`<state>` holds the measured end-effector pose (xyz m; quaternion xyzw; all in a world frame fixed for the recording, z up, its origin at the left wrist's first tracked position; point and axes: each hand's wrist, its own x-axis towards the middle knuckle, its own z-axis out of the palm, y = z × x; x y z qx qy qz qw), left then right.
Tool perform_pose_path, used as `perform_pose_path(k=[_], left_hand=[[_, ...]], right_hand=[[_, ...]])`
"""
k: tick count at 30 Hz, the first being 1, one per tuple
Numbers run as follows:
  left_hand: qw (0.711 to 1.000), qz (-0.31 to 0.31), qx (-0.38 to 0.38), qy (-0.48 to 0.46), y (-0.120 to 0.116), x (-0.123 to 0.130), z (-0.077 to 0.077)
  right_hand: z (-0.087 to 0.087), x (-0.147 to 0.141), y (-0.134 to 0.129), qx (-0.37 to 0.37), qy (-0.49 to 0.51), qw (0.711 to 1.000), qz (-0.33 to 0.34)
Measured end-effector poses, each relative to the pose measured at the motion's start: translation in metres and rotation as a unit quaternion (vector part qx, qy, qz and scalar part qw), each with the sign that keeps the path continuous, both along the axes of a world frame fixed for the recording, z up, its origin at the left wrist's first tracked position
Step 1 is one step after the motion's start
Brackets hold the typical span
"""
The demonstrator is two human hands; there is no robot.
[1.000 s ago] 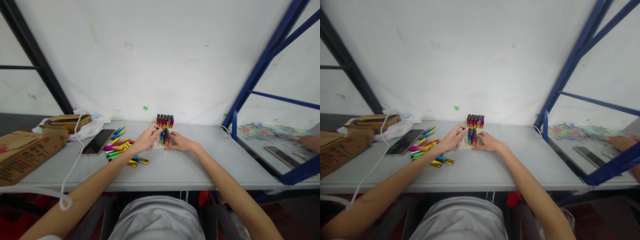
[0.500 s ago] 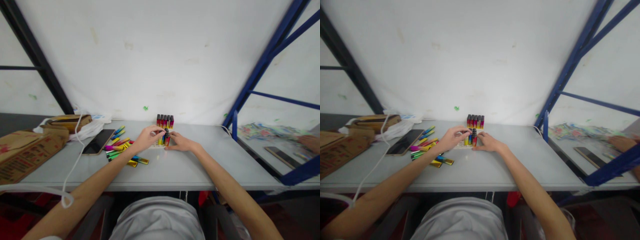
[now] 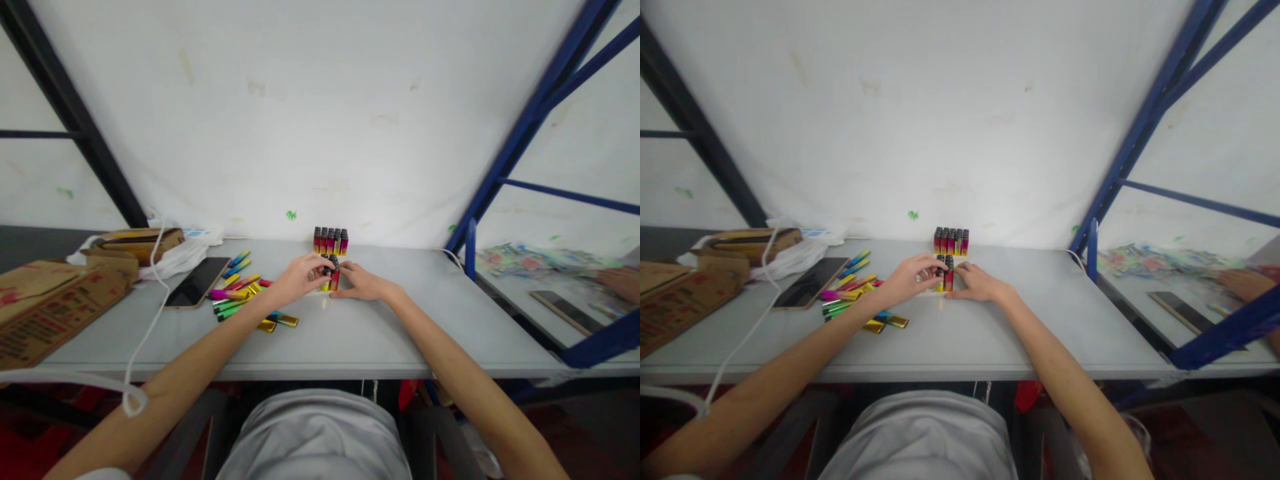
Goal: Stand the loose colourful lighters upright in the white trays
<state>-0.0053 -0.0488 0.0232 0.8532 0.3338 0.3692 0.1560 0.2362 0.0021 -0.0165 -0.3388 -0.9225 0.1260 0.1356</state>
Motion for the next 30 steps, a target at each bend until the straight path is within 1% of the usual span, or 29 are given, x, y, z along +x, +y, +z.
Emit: perform_pose_path(k=[4, 7, 10, 14, 16, 18, 20, 21, 23, 25, 28, 30], left_hand=[[1.000, 0.018, 0.004, 0.003, 0.000, -0.002, 0.003], [0.998, 0.064, 0.015, 0.005, 0.005, -0.014, 0.012], [0.989, 0.129, 0.042, 0.055, 0.013, -0.039, 0.024], [0.967, 0.231, 0.066, 0.084, 0.022, -0.086, 0.037], [0.954, 0.272, 0.053, 0.117, 0.028, -0.107, 0.041], [0.943, 0.293, 0.023, 0.157, 0.036, -0.121, 0.041], [0.935, 0.289, -0.017, 0.202, 0.042, -0.128, 0.037], [0.934, 0.279, -0.024, 0.222, 0.042, -0.128, 0.034], [0.935, 0.249, -0.009, 0.253, 0.033, -0.126, 0.026], [0.935, 0.220, 0.024, 0.277, 0.012, -0.123, 0.013], [0.924, 0.207, 0.044, 0.318, -0.031, -0.119, -0.011], [0.917, 0.205, 0.055, 0.337, -0.055, -0.117, -0.026]], right_hand=[[0.000, 0.000, 0.000, 0.002, 0.002, 1.000, 0.004], [0.000, 0.000, 0.000, 0.008, 0.002, 1.000, 0.001], [0.000, 0.000, 0.000, 0.009, 0.000, 1.000, 0.003], [0.000, 0.000, 0.000, 0.001, 0.011, 1.000, 0.007], [0.000, 0.000, 0.000, 0.002, 0.016, 1.000, 0.008], [0.000, 0.000, 0.000, 0.004, 0.014, 1.000, 0.010], [0.000, 0.000, 0.000, 0.006, 0.013, 1.000, 0.010], [0.000, 0.000, 0.000, 0.007, 0.013, 1.000, 0.010], [0.000, 0.000, 0.000, 0.010, 0.012, 1.000, 0.008], [0.000, -0.001, 0.000, 0.012, 0.010, 1.000, 0.006], [0.000, -0.001, 0.000, 0.012, 0.008, 1.000, 0.006], [0.000, -0.001, 0.000, 0.011, 0.009, 1.000, 0.009]])
